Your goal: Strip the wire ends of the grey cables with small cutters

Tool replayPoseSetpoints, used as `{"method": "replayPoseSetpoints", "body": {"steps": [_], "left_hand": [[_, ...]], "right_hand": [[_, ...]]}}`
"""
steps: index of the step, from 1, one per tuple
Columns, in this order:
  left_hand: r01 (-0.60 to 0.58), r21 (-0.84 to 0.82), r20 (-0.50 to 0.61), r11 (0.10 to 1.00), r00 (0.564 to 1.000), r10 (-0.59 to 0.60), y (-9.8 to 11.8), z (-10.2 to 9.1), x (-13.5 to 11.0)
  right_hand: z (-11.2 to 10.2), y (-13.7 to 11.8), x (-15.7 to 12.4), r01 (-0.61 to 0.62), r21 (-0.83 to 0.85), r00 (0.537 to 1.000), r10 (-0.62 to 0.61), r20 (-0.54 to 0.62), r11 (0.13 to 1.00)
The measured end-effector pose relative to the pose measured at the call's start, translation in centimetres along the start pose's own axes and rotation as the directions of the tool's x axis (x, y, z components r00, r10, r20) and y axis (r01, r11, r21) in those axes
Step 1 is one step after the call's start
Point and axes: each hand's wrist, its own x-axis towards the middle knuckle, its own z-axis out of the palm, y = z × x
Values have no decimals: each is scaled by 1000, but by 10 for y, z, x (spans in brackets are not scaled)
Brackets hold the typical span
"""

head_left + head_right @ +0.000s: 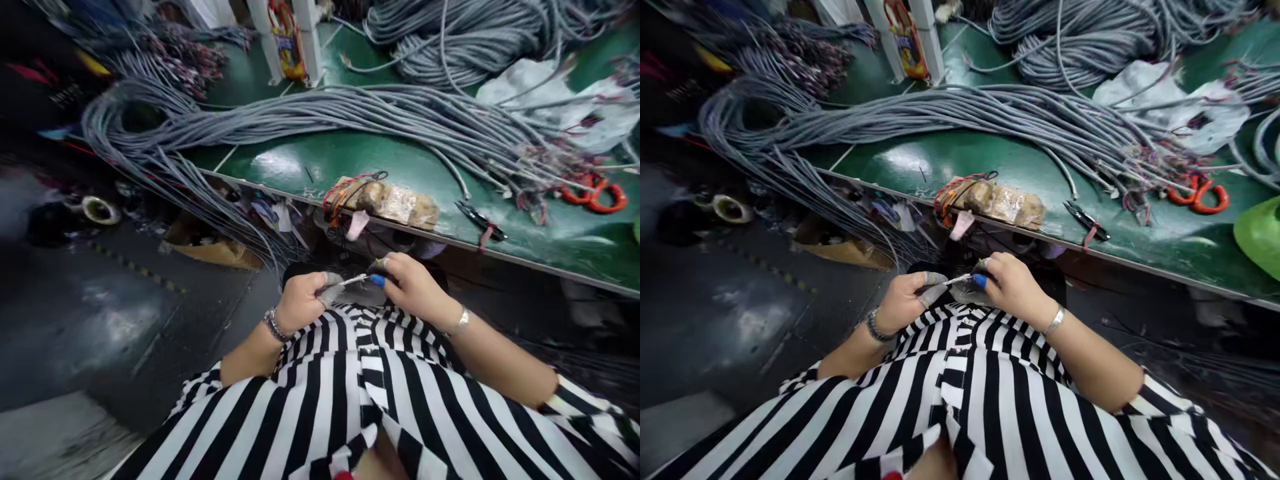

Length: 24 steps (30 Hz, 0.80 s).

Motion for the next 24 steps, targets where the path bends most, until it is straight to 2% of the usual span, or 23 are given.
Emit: {"method": "replayPoseSetpoints", "body": {"steps": [6,10,12,14,16,17,18,20,22,24], "left_hand": [[-38,-2,-11,999,999,38,1,0,-2],[-77,41,-5,996,997,78,0,1,-1],[-91,45,-13,995,996,92,0,2,-1],[-107,52,-3,993,994,107,1,1,-2],[-134,71,29,988,991,132,2,0,-2],[-146,79,44,986,989,143,2,-1,-2],[-151,84,53,985,988,147,3,-1,-2],[-126,77,44,989,991,123,4,-2,-1],[-66,48,24,997,998,65,5,-2,-1],[-7,11,17,1000,1000,6,6,0,0]], "right_hand": [[-9,0,-3,14,11,1000,-14,-3,1000],[-7,3,-5,-27,164,999,30,-16,986],[0,4,-6,-94,348,995,98,8,933],[9,4,-6,-189,526,981,181,67,830],[16,3,-6,-262,617,963,245,114,742],[18,2,-6,-271,626,959,258,114,732],[18,1,-6,-253,612,964,250,92,749],[16,-1,-7,-136,511,987,159,-3,849],[12,-2,-9,57,331,995,-26,-98,942],[9,-3,-10,216,161,970,-194,-146,963]]}}
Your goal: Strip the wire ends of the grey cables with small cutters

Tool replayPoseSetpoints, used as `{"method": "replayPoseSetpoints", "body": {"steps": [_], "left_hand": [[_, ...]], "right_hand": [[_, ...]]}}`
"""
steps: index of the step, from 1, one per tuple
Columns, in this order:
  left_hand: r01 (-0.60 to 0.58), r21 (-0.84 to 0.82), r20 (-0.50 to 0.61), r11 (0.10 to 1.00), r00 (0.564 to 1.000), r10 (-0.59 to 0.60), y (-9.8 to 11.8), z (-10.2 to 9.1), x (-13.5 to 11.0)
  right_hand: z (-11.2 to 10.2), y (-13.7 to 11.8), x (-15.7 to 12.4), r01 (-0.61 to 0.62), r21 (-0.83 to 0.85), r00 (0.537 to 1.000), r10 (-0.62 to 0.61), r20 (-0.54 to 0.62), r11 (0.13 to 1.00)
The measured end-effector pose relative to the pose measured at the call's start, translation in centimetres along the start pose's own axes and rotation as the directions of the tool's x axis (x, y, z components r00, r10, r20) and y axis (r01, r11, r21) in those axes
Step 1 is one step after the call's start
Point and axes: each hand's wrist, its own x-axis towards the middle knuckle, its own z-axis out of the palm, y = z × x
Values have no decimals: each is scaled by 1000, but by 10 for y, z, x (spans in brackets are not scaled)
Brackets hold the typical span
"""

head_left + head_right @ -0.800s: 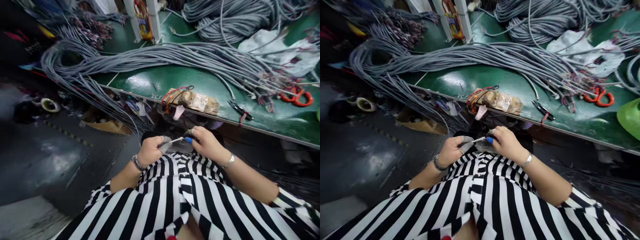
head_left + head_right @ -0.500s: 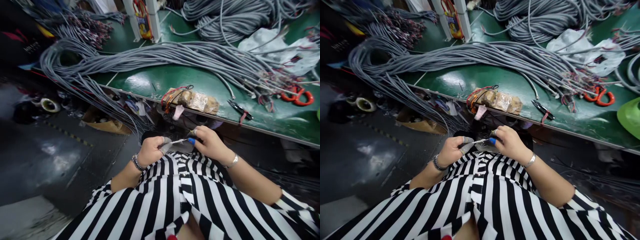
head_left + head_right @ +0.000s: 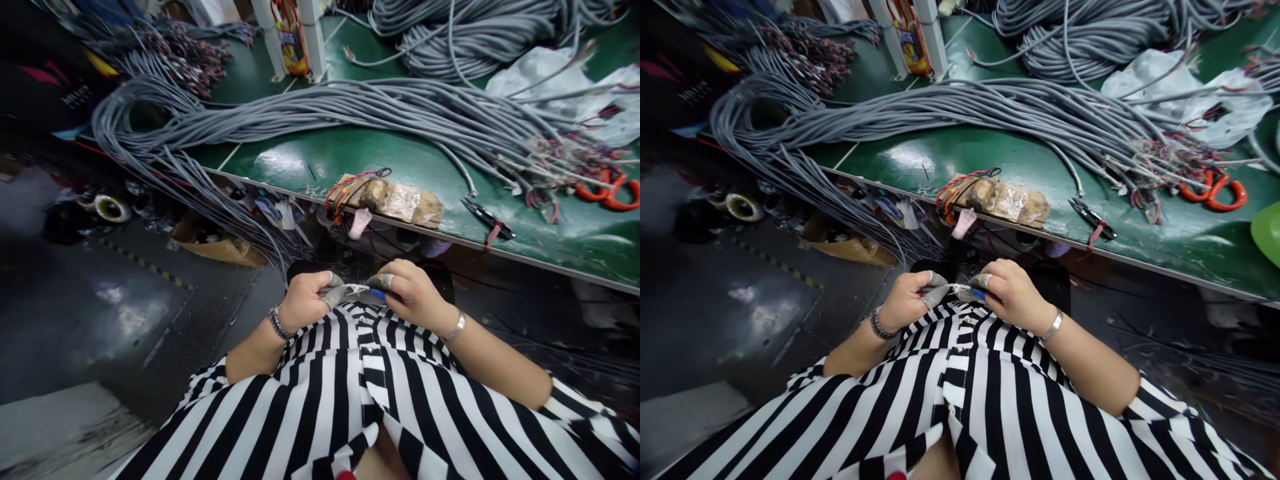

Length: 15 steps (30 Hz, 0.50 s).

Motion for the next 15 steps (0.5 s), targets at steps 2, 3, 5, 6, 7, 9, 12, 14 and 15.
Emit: {"method": "replayPoseSetpoints", "body": {"steps": [2,3,5,6,7,9,12,14,15], "left_hand": [[15,-32,19,999,1000,-15,1,2,0],[0,-45,38,999,999,1,1,3,0],[-59,-56,86,997,994,64,1,4,0],[-89,-53,114,995,989,94,1,5,1],[-104,-42,131,994,985,108,1,5,1],[-83,-10,136,996,987,84,-2,6,3],[39,74,83,997,996,-45,-8,10,6],[126,71,61,990,990,-130,-15,14,8],[157,23,63,987,985,-158,-19,15,9]], "right_hand": [[2,0,0,28,-94,999,-32,-44,995],[4,1,0,-20,-113,997,11,-78,993],[11,1,-1,-174,-88,978,162,-129,981],[14,1,-1,-250,-54,960,241,-140,967],[16,0,-2,-302,-13,944,297,-141,953],[18,-3,-3,-301,69,945,308,-114,951],[13,-9,-4,-71,227,997,73,-3,971],[9,-10,-2,11,301,1000,-20,24,954],[7,-9,-2,-21,303,1000,25,-8,953]]}}
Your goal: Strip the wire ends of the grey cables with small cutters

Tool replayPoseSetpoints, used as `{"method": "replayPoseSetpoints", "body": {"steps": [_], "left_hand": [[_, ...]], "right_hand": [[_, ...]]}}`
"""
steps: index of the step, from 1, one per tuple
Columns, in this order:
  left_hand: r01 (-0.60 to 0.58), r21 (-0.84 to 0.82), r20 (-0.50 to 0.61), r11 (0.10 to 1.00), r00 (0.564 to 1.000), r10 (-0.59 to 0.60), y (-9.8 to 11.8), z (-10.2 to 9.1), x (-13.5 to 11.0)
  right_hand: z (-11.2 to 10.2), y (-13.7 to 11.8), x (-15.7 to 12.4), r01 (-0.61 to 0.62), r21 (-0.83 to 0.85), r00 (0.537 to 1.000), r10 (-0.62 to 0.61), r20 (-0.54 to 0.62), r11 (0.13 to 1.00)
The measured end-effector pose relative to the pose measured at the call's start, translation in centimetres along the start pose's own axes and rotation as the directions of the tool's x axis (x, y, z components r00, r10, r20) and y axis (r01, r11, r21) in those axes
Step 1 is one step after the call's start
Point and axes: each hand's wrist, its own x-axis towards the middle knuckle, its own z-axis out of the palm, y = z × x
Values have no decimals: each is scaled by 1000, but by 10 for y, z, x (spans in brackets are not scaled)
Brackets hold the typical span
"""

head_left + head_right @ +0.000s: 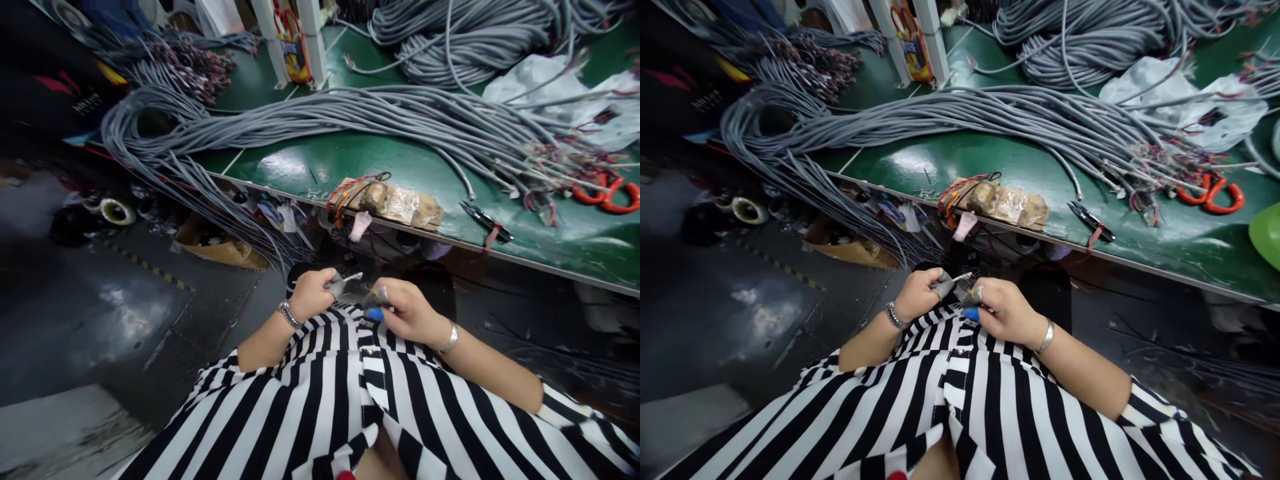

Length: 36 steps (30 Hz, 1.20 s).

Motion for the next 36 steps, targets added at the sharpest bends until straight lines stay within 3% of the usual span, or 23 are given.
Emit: {"method": "replayPoseSetpoints", "body": {"steps": [2,4,6,8,11,14,17,19,20,22,25,27,30,33,36], "left_hand": [[16,-165,12,986,1000,-14,-6,2,2],[4,-287,8,958,1000,-1,-8,2,3],[-11,-317,17,948,1000,17,-5,1,3],[-24,-312,58,950,997,44,1,1,3],[-18,-337,123,941,990,63,10,3,4],[98,-476,258,874,966,32,12,5,6],[321,-581,481,748,877,-2,9,6,6],[401,-573,547,715,837,-31,8,6,7],[397,-559,531,728,846,-54,8,6,7],[293,-496,409,818,909,-78,8,6,6],[-16,-219,108,976,993,41,11,5,4],[-189,50,-44,981,981,191,13,3,1],[-326,339,-136,883,911,388,18,2,-2],[-386,451,-152,805,855,495,22,3,-2],[-401,472,-166,785,834,526,25,2,-2]], "right_hand": [[-4,5,2,-180,-24,967,173,-186,983],[-8,13,4,-355,26,886,345,-308,935],[-9,18,7,-430,148,847,455,-276,890],[-7,19,9,-452,276,843,507,-180,848],[-2,17,14,-480,351,835,542,-99,804],[-2,14,15,-481,290,854,517,-59,827],[-4,13,11,-412,181,906,423,-26,893],[-5,13,6,-371,45,927,373,-35,928],[-6,14,4,-367,-40,930,365,-46,929],[-10,14,-2,-378,-211,926,372,-67,902],[-19,11,-8,-357,-422,930,361,-75,833],[-26,7,-11,-313,-534,943,322,-79,786],[-34,-2,-11,-247,-634,963,259,-75,733],[-35,-7,-11,-216,-690,973,214,-90,690],[-35,-8,-12,-207,-713,975,204,-90,670]]}}
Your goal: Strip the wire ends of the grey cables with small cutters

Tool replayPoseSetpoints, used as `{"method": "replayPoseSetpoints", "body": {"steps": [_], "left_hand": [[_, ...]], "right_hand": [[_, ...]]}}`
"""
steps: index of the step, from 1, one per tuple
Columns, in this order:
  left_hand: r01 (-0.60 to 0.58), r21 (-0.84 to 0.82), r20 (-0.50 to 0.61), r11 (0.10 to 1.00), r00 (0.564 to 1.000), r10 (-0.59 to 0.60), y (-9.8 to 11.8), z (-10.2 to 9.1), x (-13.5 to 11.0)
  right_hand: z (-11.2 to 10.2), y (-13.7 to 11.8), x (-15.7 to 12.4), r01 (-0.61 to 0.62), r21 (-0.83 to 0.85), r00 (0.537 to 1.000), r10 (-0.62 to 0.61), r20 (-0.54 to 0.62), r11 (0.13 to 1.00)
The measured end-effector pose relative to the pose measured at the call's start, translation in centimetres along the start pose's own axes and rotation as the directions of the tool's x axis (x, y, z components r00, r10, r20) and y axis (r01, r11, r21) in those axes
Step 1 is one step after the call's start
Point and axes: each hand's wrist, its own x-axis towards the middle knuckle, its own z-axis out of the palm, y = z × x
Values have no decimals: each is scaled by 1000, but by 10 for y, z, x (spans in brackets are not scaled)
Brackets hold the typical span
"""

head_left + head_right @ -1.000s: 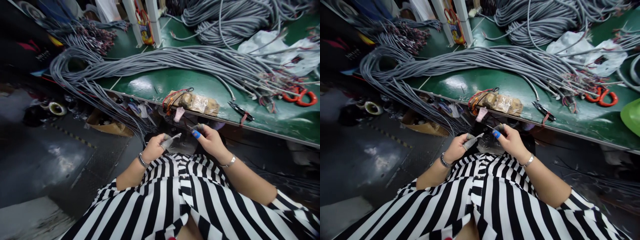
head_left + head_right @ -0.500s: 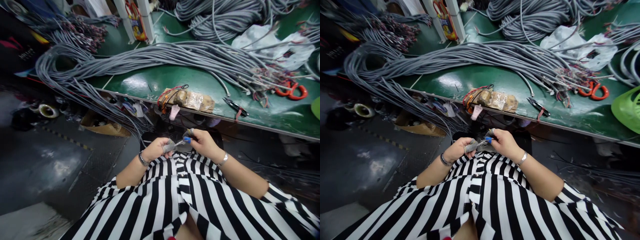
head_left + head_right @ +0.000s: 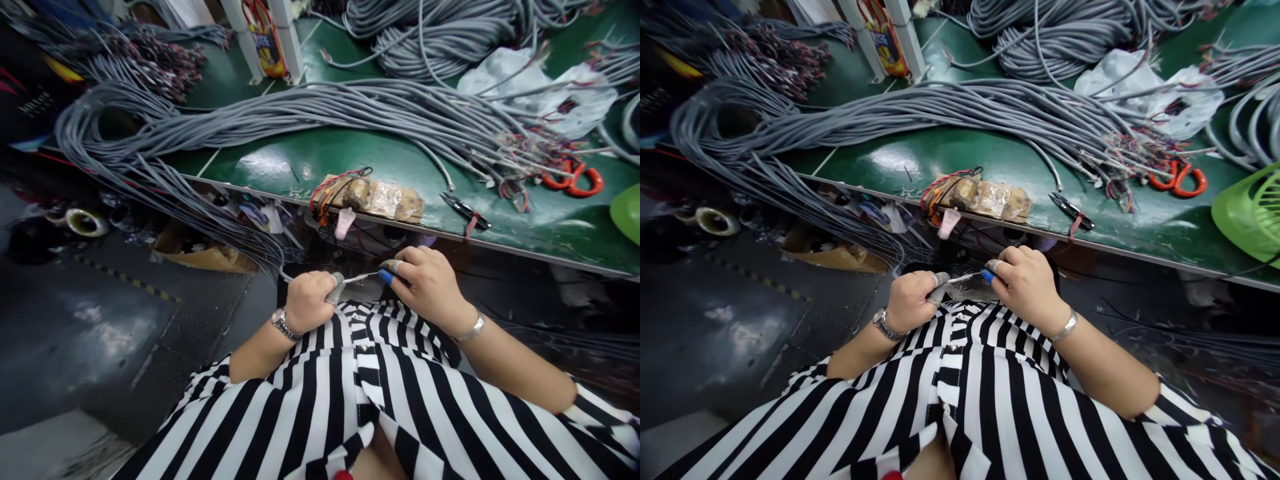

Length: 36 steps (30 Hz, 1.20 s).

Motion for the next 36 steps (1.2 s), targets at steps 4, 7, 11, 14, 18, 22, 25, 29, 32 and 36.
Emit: {"method": "replayPoseSetpoints", "body": {"steps": [4,7,11,14,18,22,25,29,32,36], "left_hand": [[4,0,-4,1000,1000,-4,0,-2,-1],[6,-3,12,1000,1000,-6,0,-2,-2],[5,-7,27,1000,1000,-4,1,-3,-3],[11,-23,20,1000,1000,-10,2,-4,-2],[11,-36,52,999,999,-9,2,-4,-3],[-9,-33,81,999,997,12,1,-1,-6],[18,-39,80,999,997,-15,0,-1,-5],[-3,-55,84,998,996,7,3,-2,-2],[-89,-60,112,994,989,95,4,0,-2],[-124,-90,166,988,977,138,3,3,-3]], "right_hand": [[3,-1,1,27,-11,1000,-27,6,1000],[6,-4,3,45,-6,999,-45,16,999],[11,-6,5,55,113,998,-59,35,992],[19,-7,6,31,294,998,-43,35,955],[32,-9,4,-125,474,992,108,62,872],[37,-12,2,-227,513,973,213,86,828],[35,-13,1,-140,580,990,133,55,802],[45,-16,0,-269,767,951,289,114,582],[63,-18,-1,-480,840,828,449,337,254],[62,-17,-4,-437,764,867,450,215,476]]}}
